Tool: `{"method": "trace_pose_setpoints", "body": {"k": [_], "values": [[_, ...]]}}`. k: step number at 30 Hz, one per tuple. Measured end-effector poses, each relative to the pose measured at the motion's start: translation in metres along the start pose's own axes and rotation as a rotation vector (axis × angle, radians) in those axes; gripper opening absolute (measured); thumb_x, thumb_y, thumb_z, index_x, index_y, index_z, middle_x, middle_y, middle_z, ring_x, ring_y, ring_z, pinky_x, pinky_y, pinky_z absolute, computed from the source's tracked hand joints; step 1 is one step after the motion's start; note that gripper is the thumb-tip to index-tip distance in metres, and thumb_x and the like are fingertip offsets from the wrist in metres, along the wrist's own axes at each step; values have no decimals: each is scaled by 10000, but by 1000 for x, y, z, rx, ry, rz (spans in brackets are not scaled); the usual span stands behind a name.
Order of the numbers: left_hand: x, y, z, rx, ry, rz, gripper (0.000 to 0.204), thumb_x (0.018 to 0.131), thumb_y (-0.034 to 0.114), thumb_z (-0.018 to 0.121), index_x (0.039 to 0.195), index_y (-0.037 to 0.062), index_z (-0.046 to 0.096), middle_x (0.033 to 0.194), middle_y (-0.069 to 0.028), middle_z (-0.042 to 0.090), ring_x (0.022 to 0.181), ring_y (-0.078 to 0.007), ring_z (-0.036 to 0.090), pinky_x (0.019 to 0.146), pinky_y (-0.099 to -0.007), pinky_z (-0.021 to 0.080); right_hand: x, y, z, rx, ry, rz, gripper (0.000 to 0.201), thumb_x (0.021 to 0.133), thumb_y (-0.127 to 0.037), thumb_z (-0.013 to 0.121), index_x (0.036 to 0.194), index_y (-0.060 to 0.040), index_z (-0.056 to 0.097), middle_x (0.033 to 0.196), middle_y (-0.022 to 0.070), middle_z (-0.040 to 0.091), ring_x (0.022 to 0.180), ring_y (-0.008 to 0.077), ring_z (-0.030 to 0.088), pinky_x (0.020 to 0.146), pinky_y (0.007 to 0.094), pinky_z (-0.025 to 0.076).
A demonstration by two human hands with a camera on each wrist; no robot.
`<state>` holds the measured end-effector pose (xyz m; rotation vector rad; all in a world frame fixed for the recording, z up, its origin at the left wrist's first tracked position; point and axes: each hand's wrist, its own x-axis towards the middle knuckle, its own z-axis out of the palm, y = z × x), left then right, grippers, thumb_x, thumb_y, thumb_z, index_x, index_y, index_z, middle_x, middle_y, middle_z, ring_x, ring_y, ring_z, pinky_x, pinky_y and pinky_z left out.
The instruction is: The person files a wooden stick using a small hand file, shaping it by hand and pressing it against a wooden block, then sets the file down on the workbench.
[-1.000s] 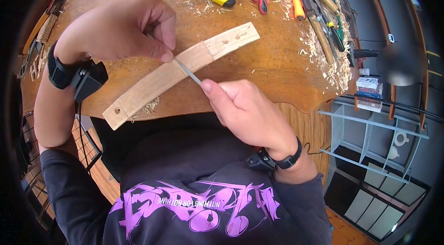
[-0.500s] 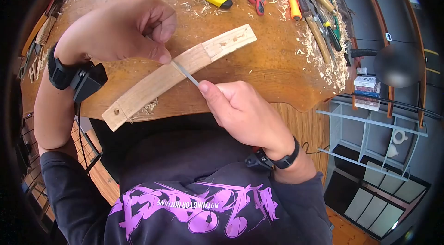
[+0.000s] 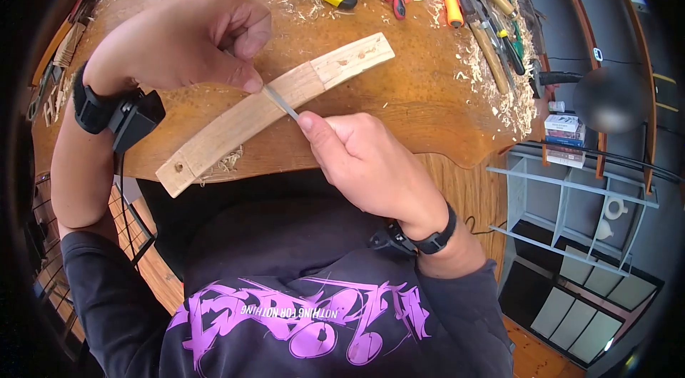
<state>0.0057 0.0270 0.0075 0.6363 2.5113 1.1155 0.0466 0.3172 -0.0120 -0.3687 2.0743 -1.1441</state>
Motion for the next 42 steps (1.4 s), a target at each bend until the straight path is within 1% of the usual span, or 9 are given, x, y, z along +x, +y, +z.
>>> {"method": "trace_pose_setpoints", "body": {"k": [6,8,18,21,23,26,36,39,42], "values": [[-2,-1,1,-19,15,-11,465,831,90,933,781,50,473,673,6,382,641,-134,382,581,-342,337,-2,-6,1,-29,-2,74,638,1191,-408,484,698,-4,515,557,18,451,545,128,412,540,376,386],[0,6,0,-7,-4,-22,467,832,90,933,782,50,470,674,5,384,641,-135,381,581,-342,338,4,-6,1,-62,13,12,640,1191,-410,483,699,-2,515,555,20,457,547,126,421,544,367,394],[1,14,-2,-17,-22,-81,470,821,74,929,784,54,461,683,18,396,642,-118,386,579,-330,333,3,-2,1,-18,14,7,641,1189,-417,492,688,-17,508,551,5,430,542,112,413,534,368,387],[3,11,-4,-28,-51,-70,467,822,72,925,784,57,460,683,21,398,640,-113,387,579,-325,327,-10,-2,-6,-41,4,62,648,1189,-432,497,674,-39,501,551,-17,438,545,93,413,528,343,381],[3,13,-5,-16,-58,-87,468,824,76,926,784,57,461,682,22,396,639,-112,385,579,-325,326,-17,2,-11,45,-10,116,652,1192,-442,490,664,-59,488,555,-38,442,550,74,403,521,316,363],[2,14,-3,6,-54,-83,470,826,84,928,785,58,461,681,23,392,637,-111,380,579,-325,324,-13,6,-1,165,12,80,652,1198,-442,476,658,-76,480,565,-49,448,552,61,391,519,294,350],[1,14,-4,-20,-49,-96,461,837,86,927,795,60,469,688,24,384,641,-110,372,580,-323,321,-10,4,5,271,-10,65,655,1202,-436,465,655,-76,488,572,-42,471,549,60,399,520,294,354],[2,10,-5,-1,-54,-48,465,836,90,928,794,60,466,693,26,382,644,-111,370,582,-322,322,-3,1,9,186,12,56,643,1199,-420,473,662,-68,499,570,-38,470,546,69,415,520,313,366],[1,14,-7,44,-54,-91,468,835,94,929,793,60,465,697,25,380,648,-115,369,586,-320,326,1,-2,9,130,42,0,638,1191,-401,497,672,-29,496,563,-16,454,554,91,405,525,345,375]]}}
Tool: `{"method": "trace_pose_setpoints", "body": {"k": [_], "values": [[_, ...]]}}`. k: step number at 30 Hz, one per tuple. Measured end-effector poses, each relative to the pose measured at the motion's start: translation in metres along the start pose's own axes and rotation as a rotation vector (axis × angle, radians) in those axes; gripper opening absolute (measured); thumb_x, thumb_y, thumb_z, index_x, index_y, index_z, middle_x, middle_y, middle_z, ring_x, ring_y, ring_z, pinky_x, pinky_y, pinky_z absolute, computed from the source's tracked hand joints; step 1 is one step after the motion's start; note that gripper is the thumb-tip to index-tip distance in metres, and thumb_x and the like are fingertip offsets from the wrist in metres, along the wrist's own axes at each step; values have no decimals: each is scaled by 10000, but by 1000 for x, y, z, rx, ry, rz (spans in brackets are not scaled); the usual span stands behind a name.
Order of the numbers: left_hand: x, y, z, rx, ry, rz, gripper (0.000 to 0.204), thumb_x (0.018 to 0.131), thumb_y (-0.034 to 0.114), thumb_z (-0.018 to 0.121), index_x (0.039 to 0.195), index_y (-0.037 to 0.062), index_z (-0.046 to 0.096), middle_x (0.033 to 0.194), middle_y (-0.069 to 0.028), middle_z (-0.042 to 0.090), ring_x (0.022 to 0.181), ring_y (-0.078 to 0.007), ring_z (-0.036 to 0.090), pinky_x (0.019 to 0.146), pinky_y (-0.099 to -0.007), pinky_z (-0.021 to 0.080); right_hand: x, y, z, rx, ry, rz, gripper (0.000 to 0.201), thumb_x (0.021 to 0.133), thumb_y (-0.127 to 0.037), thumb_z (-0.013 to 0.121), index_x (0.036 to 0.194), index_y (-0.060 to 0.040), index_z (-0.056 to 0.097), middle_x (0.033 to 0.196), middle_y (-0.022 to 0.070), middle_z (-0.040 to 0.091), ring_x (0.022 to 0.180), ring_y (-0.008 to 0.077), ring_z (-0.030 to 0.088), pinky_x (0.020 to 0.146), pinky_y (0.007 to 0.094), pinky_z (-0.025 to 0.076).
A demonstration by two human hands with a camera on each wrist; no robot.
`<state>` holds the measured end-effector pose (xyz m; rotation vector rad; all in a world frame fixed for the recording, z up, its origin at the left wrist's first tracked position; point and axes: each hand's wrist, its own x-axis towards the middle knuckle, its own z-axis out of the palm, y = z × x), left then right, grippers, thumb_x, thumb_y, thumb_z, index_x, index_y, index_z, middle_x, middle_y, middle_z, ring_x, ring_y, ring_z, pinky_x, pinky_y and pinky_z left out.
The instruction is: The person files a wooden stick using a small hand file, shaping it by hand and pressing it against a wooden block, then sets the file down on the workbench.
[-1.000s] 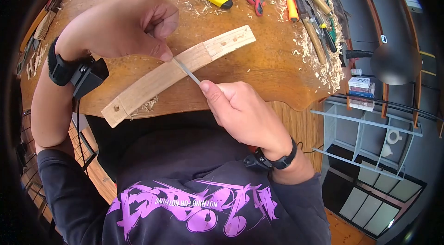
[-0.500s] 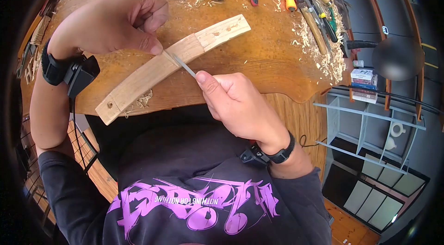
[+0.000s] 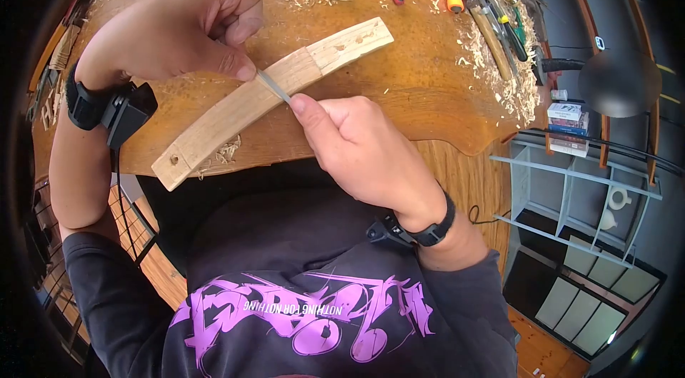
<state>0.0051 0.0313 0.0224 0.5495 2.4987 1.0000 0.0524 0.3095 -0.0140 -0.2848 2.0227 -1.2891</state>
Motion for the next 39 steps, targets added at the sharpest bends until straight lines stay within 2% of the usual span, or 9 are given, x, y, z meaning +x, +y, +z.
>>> {"method": "trace_pose_setpoints", "body": {"k": [6,10,11,14,16,18,28,33,39], "values": [[-10,0,-4,-42,53,38,483,836,105,936,794,62,456,700,30,392,649,-106,367,590,-313,329,-14,-13,-1,-137,36,60,608,1167,-375,556,712,26,506,560,79,405,568,149,350,533,399,359],[-5,-3,-8,-45,4,56,498,840,103,935,789,67,442,704,43,391,656,-102,361,591,-312,326,-15,-20,3,-327,181,-93,560,1139,-346,608,721,22,554,596,192,428,527,297,382,529,433,362],[-3,-5,-10,-71,-35,52,439,849,103,932,800,61,497,704,46,458,653,-89,409,597,-293,348,-20,-21,3,-399,243,-116,542,1127,-333,633,722,22,564,614,221,442,521,356,401,524,443,366],[1,-9,3,-189,-49,10,293,872,106,919,857,43,634,738,41,608,666,-64,520,616,-252,399,-27,-12,4,-560,423,-258,511,1094,-297,693,708,13,568,608,219,483,515,406,472,508,455,375],[2,-12,7,-284,-43,-42,211,887,109,910,902,32,715,771,32,691,682,-53,583,629,-231,427,-29,-13,10,-611,445,-299,496,1079,-280,717,699,2,569,606,208,498,516,410,499,500,458,381],[8,-16,6,-337,-150,-61,159,912,118,889,1003,23,801,839,5,771,716,-43,653,645,-207,459,-28,-12,12,-664,474,-340,483,1063,-264,741,690,-8,569,604,196,513,516,414,526,492,460,387],[17,-14,4,-295,-192,-195,142,917,148,886,987,45,820,817,45,757,660,-9,590,580,-199,396,-9,0,12,-920,572,-520,448,1012,-274,794,680,-81,563,598,104,557,508,349,581,462,457,412],[15,-27,7,-453,-216,-80,161,892,95,909,990,8,816,853,1,785,741,-48,686,675,-203,512,-17,-8,12,-946,558,-536,434,998,-266,806,687,-87,563,616,85,573,514,339,592,457,453,424],[12,-26,-1,-425,-230,-146,136,894,38,890,992,-9,808,892,-27,801,783,-65,713,729,-205,544,-13,-3,15,-926,589,-601,426,990,-258,813,691,-87,562,620,82,577,517,333,598,458,443,431]]}}
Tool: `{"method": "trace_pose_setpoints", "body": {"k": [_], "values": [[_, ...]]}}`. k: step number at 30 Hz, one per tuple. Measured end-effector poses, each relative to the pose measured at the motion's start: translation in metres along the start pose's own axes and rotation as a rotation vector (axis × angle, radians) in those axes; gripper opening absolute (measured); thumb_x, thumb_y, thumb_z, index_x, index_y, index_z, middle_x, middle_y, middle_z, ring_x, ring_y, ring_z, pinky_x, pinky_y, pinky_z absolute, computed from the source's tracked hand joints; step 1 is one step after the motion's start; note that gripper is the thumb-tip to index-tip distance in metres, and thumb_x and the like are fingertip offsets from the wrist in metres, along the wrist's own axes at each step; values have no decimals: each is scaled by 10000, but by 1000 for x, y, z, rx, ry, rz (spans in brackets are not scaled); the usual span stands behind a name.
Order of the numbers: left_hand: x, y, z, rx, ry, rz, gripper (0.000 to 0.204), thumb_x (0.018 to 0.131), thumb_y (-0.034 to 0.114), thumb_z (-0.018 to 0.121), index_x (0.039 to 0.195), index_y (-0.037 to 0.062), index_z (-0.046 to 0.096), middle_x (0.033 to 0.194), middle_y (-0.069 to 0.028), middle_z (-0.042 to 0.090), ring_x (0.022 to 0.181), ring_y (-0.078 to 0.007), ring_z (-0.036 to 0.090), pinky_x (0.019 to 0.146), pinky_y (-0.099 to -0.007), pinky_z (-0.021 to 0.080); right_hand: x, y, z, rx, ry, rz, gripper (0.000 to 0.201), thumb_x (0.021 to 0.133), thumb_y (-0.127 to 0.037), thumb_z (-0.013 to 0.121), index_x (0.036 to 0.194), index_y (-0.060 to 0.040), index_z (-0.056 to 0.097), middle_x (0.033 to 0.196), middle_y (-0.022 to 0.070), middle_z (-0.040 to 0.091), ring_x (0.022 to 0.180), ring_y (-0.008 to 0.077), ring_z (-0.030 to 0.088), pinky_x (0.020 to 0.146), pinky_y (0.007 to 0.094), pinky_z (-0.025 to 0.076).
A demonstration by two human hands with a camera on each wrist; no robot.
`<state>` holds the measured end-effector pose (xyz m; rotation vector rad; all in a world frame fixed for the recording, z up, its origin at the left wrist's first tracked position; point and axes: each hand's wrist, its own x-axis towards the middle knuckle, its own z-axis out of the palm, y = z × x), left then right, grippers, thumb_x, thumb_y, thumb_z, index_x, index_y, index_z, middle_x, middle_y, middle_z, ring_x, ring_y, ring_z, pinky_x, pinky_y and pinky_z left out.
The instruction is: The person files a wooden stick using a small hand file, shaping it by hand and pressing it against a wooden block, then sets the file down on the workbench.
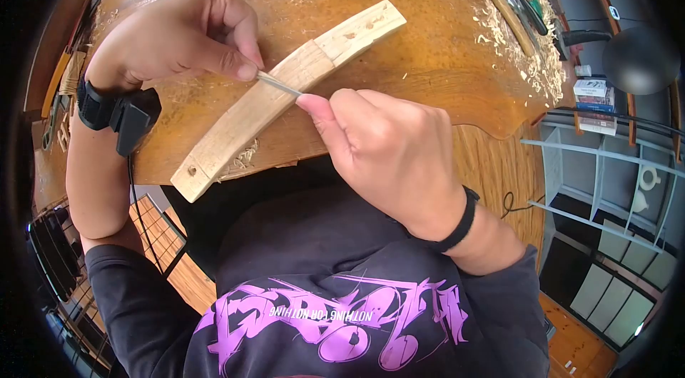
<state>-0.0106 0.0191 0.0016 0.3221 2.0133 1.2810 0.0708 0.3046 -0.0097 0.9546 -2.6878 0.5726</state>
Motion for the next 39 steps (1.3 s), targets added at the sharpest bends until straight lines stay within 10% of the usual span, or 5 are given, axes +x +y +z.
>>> {"method": "trace_pose_setpoints", "body": {"k": [30,33,39], "values": [[7,2,2,7,-10,-11,130,903,19,878,1003,-10,800,902,-32,799,792,-66,722,734,-197,545,-5,24,6,48,95,-81,351,923,-211,866,683,-102,635,600,53,567,517,271,603,475,402,443],[5,-1,1,-25,-13,2,120,915,23,868,1007,-9,798,908,-26,796,808,-62,723,759,-195,547,-17,32,-7,106,40,-24,368,962,-213,844,685,-70,647,594,69,575,499,260,580,479,374,434],[4,-1,5,-59,-42,5,85,948,37,839,1003,-12,796,907,-6,781,830,-53,713,786,-199,543,-17,19,-25,726,-199,628,319,1078,-195,740,830,5,717,660,30,633,607,71,552,560,278,417]]}}
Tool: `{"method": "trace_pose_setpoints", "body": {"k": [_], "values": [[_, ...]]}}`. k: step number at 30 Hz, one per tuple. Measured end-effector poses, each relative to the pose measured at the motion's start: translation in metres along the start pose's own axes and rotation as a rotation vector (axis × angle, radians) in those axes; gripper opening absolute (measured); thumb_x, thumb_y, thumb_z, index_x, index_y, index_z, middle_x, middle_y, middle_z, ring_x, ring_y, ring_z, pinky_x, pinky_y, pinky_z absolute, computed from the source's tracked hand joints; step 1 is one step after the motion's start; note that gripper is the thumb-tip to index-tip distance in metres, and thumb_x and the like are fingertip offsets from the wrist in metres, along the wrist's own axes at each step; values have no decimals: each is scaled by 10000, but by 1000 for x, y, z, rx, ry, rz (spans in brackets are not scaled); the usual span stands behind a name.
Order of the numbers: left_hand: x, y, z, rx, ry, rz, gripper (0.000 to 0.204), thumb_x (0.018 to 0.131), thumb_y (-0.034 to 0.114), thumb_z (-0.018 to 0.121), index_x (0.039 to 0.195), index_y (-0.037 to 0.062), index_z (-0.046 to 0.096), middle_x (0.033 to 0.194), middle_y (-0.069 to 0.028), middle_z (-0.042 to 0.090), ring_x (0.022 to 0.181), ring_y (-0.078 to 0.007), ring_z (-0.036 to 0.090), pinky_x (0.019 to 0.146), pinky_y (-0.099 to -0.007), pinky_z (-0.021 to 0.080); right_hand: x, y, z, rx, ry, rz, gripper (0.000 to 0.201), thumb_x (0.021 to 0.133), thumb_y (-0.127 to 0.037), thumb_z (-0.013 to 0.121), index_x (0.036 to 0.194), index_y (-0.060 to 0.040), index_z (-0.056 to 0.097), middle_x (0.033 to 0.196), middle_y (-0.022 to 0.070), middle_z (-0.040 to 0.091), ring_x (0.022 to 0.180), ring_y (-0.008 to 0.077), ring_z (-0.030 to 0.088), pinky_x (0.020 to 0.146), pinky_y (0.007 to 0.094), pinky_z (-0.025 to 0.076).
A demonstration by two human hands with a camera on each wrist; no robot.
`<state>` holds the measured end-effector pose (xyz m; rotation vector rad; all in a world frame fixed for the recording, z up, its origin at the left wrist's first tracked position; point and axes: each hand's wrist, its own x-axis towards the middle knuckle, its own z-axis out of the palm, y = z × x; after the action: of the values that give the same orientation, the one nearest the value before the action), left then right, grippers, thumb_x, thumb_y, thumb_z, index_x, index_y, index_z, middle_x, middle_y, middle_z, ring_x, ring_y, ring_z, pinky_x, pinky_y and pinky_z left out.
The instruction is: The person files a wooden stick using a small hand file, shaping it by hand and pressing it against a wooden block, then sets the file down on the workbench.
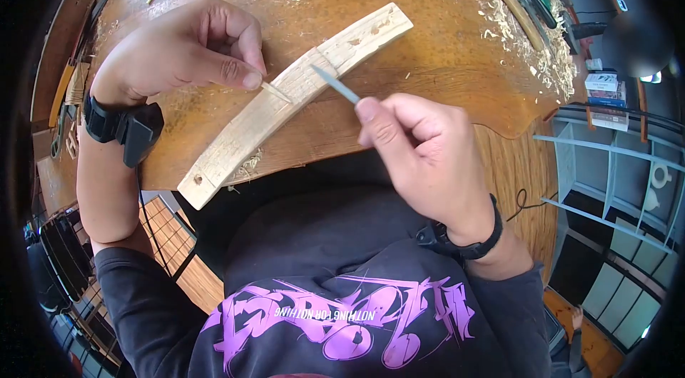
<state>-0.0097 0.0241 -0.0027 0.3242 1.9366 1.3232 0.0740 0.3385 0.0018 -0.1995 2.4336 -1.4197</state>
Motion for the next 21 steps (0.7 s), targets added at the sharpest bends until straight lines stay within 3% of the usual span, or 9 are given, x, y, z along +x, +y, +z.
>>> {"method": "trace_pose_setpoints", "body": {"k": [6,10,16,19,21], "values": [[6,2,6,76,19,26,93,947,38,842,1006,-18,797,891,-6,771,820,-52,700,778,-214,544,-3,8,8,221,-100,51,198,1115,-181,674,1048,-2,728,786,-9,665,684,12,538,591,245,416],[3,6,12,70,30,74,103,948,50,846,1002,-21,795,889,-8,770,816,-58,699,772,-218,545,-5,3,12,160,-96,103,231,1132,-192,636,1026,-13,736,734,-14,642,646,25,536,580,255,419],[-1,10,13,144,68,39,138,926,46,872,1006,-19,780,877,-14,768,806,-57,702,759,-215,542,-5,-3,17,96,-219,101,287,1141,-209,603,984,-8,735,637,32,608,567,101,578,566,307,452],[-2,9,14,111,103,19,191,908,39,889,1021,-1,740,846,-4,753,768,-46,678,698,-213,506,-3,-5,22,93,-230,89,288,1132,-197,607,957,-1,725,645,81,634,566,150,613,571,332,468],[-6,14,17,174,154,13,249,895,38,903,983,31,669,790,30,694,700,-27,595,625,-219,431,-3,-7,27,123,-238,58,284,1123,-190,613,943,3,718,654,104,653,566,201,629,575,353,478]]}}
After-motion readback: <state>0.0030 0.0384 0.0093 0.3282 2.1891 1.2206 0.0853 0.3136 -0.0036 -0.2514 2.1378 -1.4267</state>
